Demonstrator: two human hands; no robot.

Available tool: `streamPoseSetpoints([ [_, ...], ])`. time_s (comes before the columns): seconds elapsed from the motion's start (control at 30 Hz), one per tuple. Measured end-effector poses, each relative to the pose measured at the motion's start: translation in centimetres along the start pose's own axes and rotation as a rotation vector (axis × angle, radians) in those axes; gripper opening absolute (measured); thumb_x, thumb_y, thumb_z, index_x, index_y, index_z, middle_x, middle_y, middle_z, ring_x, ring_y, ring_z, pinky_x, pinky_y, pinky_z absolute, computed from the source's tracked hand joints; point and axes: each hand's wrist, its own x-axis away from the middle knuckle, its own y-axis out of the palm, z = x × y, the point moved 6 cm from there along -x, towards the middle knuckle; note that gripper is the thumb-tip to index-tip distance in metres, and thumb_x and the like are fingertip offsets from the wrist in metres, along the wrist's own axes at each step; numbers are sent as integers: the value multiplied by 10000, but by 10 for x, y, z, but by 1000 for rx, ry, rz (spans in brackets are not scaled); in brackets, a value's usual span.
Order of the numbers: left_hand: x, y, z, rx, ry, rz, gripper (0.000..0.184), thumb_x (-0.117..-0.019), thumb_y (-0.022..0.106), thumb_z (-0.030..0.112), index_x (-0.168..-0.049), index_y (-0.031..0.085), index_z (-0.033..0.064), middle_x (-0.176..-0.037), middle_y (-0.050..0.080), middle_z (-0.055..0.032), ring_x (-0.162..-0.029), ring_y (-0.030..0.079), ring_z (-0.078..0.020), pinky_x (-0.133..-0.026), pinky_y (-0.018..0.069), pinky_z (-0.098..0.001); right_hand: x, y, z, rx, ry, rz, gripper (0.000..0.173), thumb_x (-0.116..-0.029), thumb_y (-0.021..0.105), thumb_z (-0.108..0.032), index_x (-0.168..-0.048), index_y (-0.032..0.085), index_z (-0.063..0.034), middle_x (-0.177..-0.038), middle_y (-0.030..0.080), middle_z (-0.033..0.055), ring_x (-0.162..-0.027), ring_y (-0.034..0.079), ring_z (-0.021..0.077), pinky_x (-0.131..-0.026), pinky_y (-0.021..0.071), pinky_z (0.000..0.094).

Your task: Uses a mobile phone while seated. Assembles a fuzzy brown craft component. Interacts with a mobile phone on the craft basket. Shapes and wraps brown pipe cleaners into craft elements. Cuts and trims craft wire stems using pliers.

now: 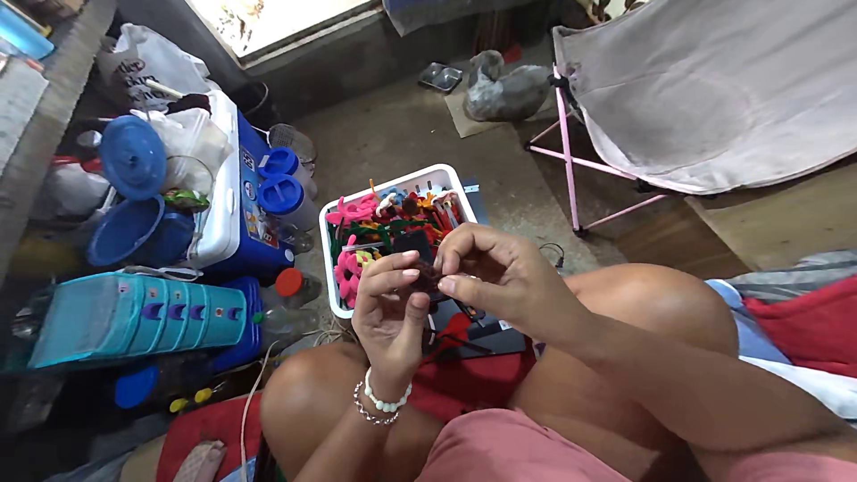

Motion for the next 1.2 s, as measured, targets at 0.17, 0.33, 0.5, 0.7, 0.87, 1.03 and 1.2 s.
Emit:
streamPoseSetpoints([
  [0.17,-3,0,5,-65,57,-40,202,-988,684,131,-1184,710,175,-1248,660,28,-1151,634,-88,-934,560,-225,-1,-4,-1,27,55,-24,57,-918,682,-150,-889,683,-100,-959,679,-14,-884,669,47,-770,588,201],
  [0.33,-2,0,3,-49,38,-37,207,-986,689,140,-1189,705,177,-1235,663,33,-1142,639,-84,-939,565,-237,-1,-4,1,7,86,-24,53,-923,665,-148,-909,675,-98,-945,690,-10,-854,671,46,-739,584,199],
  [0.5,-1,0,-1,20,-22,-33,231,-969,712,143,-1199,699,164,-1236,665,10,-1119,658,-105,-917,585,-254,-1,-6,1,29,90,-17,50,-912,662,-155,-900,678,-109,-892,689,-27,-795,655,27,-700,559,182],
  [0.7,-2,1,1,-9,16,-35,242,-941,744,122,-1177,719,171,-1242,662,21,-1120,654,-91,-901,585,-233,-1,-6,3,-2,121,-15,30,-904,648,-124,-893,673,-111,-904,696,-28,-810,651,26,-706,548,182],
  [0.87,-1,1,1,-3,13,-40,249,-936,745,100,-1177,727,160,-1249,667,12,-1131,655,-94,-907,585,-231,-2,-6,2,2,129,-44,18,-889,649,-97,-893,650,-114,-912,680,-29,-824,647,27,-703,548,175],
  [1.03,0,1,-3,16,-36,-30,234,-947,733,115,-1175,725,166,-1236,678,10,-1116,664,-97,-902,589,-242,-3,-8,0,57,120,-71,28,-876,686,-122,-876,658,-115,-916,679,-25,-807,653,22,-689,558,167],
  [1.2,0,0,-9,77,-123,-14,221,-950,728,140,-1171,723,153,-1215,691,-8,-1110,667,-117,-923,583,-270,-3,-10,-4,115,66,-96,45,-868,709,-136,-853,678,-108,-948,685,-24,-821,660,23,-702,572,175],
])
